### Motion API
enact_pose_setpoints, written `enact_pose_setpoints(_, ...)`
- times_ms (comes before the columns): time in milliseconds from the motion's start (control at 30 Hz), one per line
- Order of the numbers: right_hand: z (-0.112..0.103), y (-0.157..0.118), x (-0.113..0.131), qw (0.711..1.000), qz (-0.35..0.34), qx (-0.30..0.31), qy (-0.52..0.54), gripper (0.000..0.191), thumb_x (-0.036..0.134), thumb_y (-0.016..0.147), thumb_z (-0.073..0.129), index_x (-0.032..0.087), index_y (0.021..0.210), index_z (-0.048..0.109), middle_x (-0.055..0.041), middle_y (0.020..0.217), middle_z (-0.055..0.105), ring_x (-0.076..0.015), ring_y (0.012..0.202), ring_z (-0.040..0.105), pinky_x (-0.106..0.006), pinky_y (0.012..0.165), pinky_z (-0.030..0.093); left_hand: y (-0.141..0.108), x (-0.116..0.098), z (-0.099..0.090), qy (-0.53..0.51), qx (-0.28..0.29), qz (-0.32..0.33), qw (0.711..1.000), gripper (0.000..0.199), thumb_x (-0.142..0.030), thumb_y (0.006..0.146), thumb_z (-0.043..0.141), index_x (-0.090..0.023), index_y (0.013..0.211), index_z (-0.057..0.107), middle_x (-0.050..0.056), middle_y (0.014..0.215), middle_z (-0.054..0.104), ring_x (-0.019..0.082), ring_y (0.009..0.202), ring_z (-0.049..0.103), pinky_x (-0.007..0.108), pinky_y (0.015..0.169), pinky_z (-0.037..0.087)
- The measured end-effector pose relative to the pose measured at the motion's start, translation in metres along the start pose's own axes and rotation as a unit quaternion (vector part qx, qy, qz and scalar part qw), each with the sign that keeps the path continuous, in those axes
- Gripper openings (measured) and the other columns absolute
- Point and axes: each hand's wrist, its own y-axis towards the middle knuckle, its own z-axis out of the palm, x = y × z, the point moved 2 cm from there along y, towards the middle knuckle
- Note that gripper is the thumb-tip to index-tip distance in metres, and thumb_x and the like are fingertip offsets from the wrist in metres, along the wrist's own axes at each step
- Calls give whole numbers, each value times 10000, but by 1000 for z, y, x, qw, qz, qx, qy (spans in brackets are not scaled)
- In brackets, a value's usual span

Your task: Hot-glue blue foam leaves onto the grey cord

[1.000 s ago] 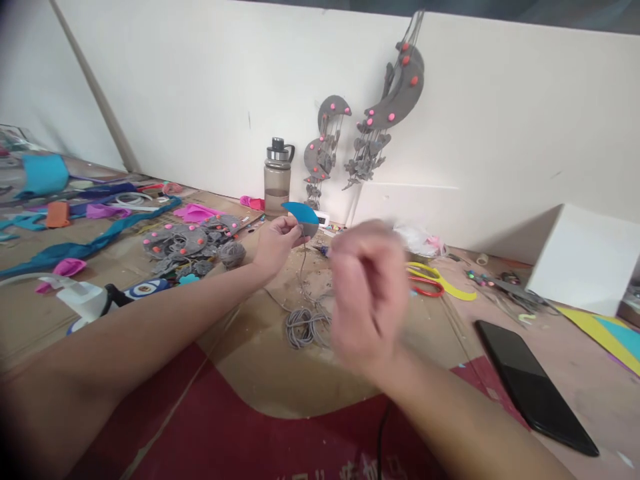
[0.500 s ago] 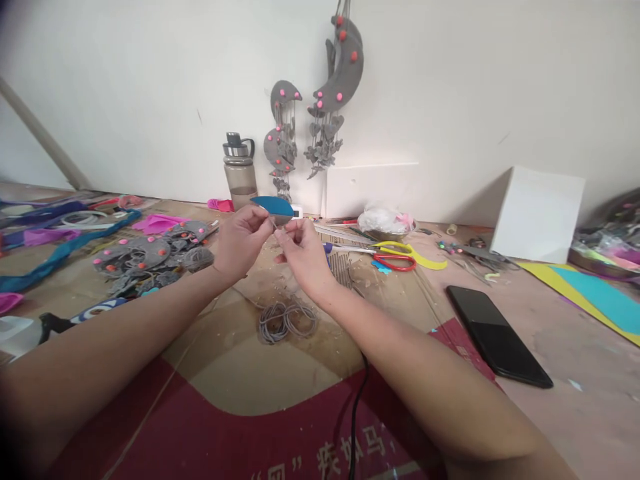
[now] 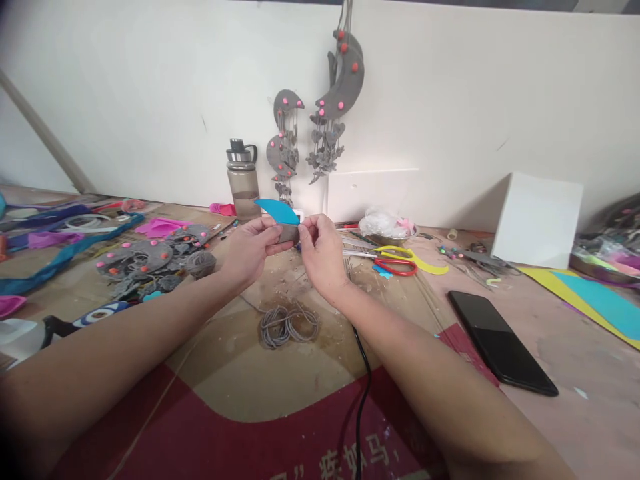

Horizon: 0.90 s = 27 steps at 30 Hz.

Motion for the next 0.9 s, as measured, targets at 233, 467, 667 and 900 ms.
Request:
enact_pose_setpoints(233,0,2,-6,1000,19,-12,10,86,258,863,488,181,851,527,-1,768,546,-132,702,490,-281,694,399,-2,2,2,-9,-9,-20,1000,198,-203,655,722,-131,640,538,-20,677,521,93,688,576,404,843,565)
enact_pose_setpoints(467,3,4,-11,995,78,14,60,125,300,837,508,188,817,560,5,717,548,-133,660,473,-278,656,400,-4,3,2,-29,-8,-28,999,196,-193,670,711,-139,635,526,-29,669,510,75,660,552,382,836,568)
enact_pose_setpoints(667,5,4,-17,991,107,30,71,171,353,826,519,194,790,571,14,674,525,-130,620,445,-273,607,388,0,15,-4,-53,12,-36,998,194,-202,668,713,-143,635,531,-31,648,513,68,628,540,357,804,576)
enact_pose_setpoints(900,9,1,-23,989,130,33,61,212,383,825,497,182,798,559,-7,719,540,-138,654,455,-270,606,385,2,28,-10,-98,33,-49,993,215,-211,663,735,-156,730,538,-23,690,588,81,644,592,364,803,577)
